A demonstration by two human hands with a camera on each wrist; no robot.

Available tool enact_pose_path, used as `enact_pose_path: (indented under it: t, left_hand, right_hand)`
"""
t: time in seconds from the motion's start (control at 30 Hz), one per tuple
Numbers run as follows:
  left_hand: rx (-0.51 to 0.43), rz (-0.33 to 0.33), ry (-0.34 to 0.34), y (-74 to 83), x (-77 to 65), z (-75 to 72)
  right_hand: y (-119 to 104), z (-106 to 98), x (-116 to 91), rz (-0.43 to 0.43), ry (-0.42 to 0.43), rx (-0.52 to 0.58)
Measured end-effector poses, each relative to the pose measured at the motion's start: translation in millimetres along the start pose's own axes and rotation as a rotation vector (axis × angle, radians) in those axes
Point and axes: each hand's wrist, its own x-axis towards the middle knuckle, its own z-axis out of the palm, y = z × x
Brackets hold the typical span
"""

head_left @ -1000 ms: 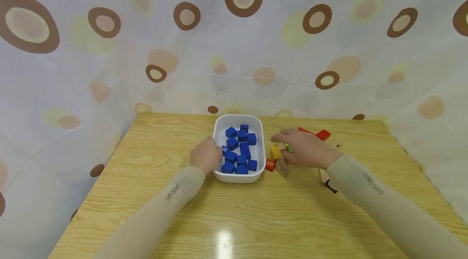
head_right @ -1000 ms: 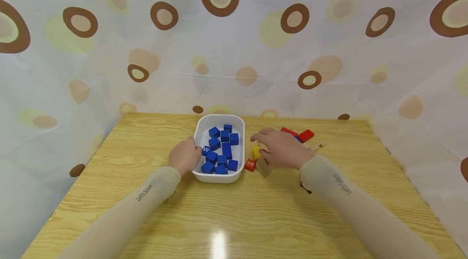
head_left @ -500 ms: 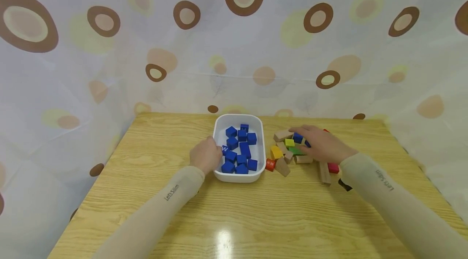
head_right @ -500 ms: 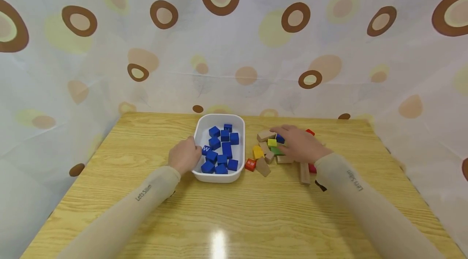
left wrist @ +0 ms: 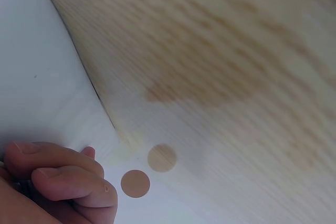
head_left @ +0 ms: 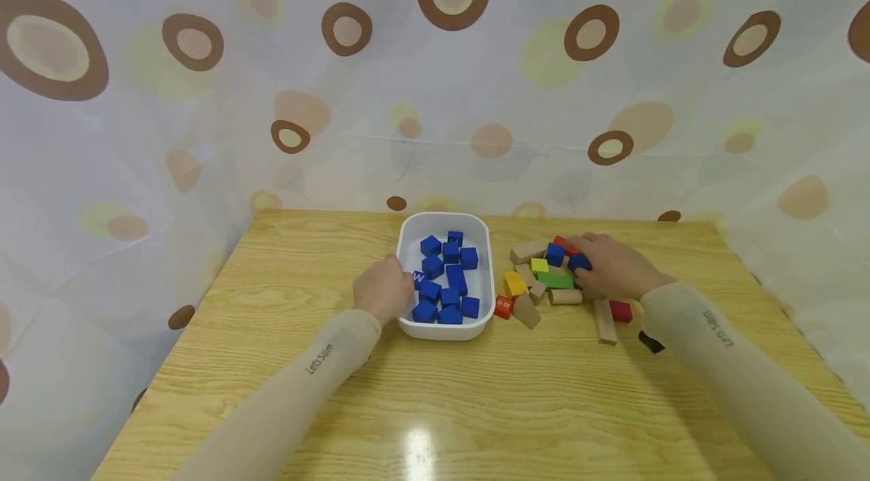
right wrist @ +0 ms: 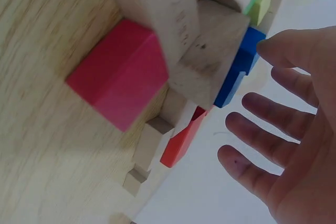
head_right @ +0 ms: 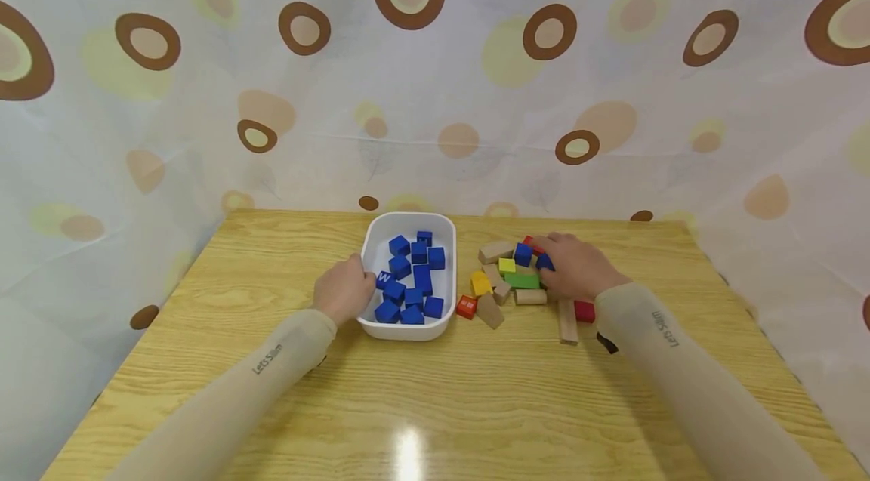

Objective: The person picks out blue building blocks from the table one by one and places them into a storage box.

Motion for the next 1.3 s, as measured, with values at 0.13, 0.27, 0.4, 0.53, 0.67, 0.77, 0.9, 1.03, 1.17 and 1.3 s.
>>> enact_pose_path:
  t: [0.13,0.27,0.4,0.53,0.67,0.77,0.9,1.03,1.17,1.3]
  left_hand:
    - [-0.004,0.001,-0.001,0.0,-1.1,0.2]
    - [-0.002,0.001,0.001,0.0,-1.1,0.7]
    - [0.003,-0.002,-0.002,0.1,-0.4,1.7]
    - [0.013,0.002,0.004,0.5,-0.1,3.4]
    - [0.019,0.004,0.005,0.6,-0.8,3.9]
    - [0.022,0.005,0.005,1.0,-1.6,3.2]
    - [0.023,-0.001,0.001,2.2,-2.2,2.2]
    - [0.021,-0.009,-0.005,2.2,-1.4,1.8]
    - [0.019,-0.01,-0.003,1.6,-0.6,1.7]
    - [0.009,-0.012,0.001,1.5,-0.1,1.3]
  right_hand:
    - [-0.3,1.7,1.0,-0.008,0.007,-0.041]
    - [1.3,4.6,2.6,-0.014,-0.004,-0.028]
    - [4.7,8.9,4.7,-0.022,0.001,0.008]
    - [8.9,13.1,6.6,-0.015,0.011,0.036]
    - [10.3,14.4,7.0,-0.011,0.021,0.046]
    - [7.9,11.2,6.2,-0.008,0.031,0.048]
    - [1.7,2.0,6.3,-0.023,0.047,0.057]
    - [-7.9,-9.9,10.3,-0.073,0.07,0.058]
    - [-25.2,-20.7,16.9,-0.132,0.096,0.038]
    - [-51.0,-29.0,24.7,-0.2,0.123,0.047]
